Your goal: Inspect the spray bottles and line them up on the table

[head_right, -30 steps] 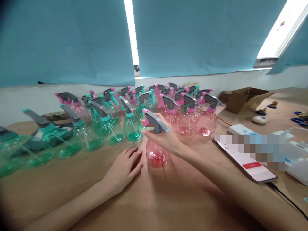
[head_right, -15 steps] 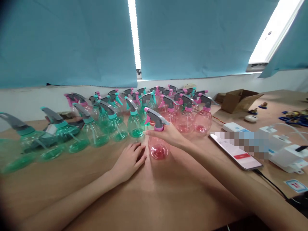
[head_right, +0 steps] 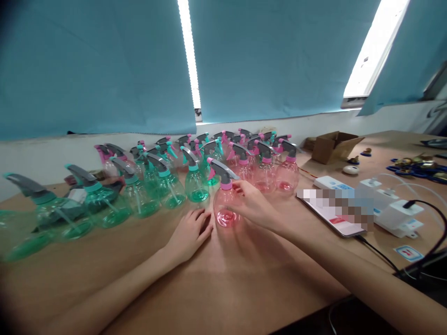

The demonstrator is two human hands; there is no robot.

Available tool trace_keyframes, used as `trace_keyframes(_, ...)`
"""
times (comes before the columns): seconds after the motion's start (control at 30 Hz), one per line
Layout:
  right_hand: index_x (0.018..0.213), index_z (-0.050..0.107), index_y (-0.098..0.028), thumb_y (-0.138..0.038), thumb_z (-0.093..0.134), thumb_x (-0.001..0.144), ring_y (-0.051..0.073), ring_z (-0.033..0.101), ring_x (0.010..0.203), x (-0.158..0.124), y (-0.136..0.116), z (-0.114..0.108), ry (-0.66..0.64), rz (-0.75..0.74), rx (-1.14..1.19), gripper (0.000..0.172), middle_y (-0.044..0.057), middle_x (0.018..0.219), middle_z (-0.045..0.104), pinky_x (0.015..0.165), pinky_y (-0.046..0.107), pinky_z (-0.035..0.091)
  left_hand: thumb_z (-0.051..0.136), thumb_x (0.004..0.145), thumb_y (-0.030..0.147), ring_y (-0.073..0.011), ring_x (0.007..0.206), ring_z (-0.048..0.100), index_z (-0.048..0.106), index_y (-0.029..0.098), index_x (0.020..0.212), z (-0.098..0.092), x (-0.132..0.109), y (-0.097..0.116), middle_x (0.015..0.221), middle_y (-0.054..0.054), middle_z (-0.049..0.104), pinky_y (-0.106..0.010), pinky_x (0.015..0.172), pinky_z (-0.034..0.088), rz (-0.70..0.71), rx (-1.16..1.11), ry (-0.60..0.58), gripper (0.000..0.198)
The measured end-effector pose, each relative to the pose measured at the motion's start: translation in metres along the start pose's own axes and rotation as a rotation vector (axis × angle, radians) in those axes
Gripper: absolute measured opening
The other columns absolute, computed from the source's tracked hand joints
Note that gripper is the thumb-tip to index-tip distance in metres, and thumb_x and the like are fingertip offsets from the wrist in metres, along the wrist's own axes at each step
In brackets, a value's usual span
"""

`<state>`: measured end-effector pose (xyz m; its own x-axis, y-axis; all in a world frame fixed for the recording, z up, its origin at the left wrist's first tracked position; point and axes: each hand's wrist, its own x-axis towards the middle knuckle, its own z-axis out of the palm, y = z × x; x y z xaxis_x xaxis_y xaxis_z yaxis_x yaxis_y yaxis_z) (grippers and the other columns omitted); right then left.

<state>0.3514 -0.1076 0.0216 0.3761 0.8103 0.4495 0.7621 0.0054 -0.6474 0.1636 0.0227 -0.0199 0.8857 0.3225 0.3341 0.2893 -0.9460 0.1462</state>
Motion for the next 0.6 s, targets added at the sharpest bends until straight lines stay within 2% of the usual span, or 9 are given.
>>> trace_keyframes(0.2, 0.119, 0.055, -0.019, -0.047, 0.065, 0.079, 0.026, 0.054, 0.115, 0.026, -0.004, 0.016, 0.041, 0.020, -0.238, 0.050, 0.012, 0.118, 0.058, 0.095, 0.041, 0.046, 0.049, 0.094, 0.027, -0.0297, 0.111, 0.053, 0.056, 0.015, 0.120, 0.000, 0.000, 0.000, 0.120, -0.013, 0.059, -0.043, 0.094, 0.043, -0.021, 0.017, -0.006, 0.029)
trace_keyframes(0.37, 0.122, 0.056, -0.020, -0.053, 0.060, 0.079, 0.030, 0.058, 0.109, 0.048, -0.008, 0.027, 0.016, 0.027, -0.320, 0.053, 0.010, 0.116, 0.062, 0.087, 0.045, 0.048, 0.053, 0.092, 0.029, -0.0300, 0.111, 0.053, 0.060, 0.015, 0.112, 0.001, -0.001, 0.000, 0.120, -0.014, 0.060, -0.043, 0.094, 0.043, -0.033, 0.033, -0.019, 0.026)
trace_keyframes(0.6, 0.123, 0.055, -0.018, -0.054, 0.053, 0.082, 0.032, 0.061, 0.109, 0.064, -0.009, 0.030, -0.013, 0.056, -0.370, 0.055, 0.011, 0.122, 0.063, 0.084, 0.044, 0.050, 0.053, 0.092, 0.028, -0.0294, 0.112, 0.052, 0.058, 0.016, 0.116, 0.000, -0.002, 0.000, 0.123, -0.013, 0.059, -0.044, 0.094, 0.043, -0.044, 0.025, -0.020, 0.027)
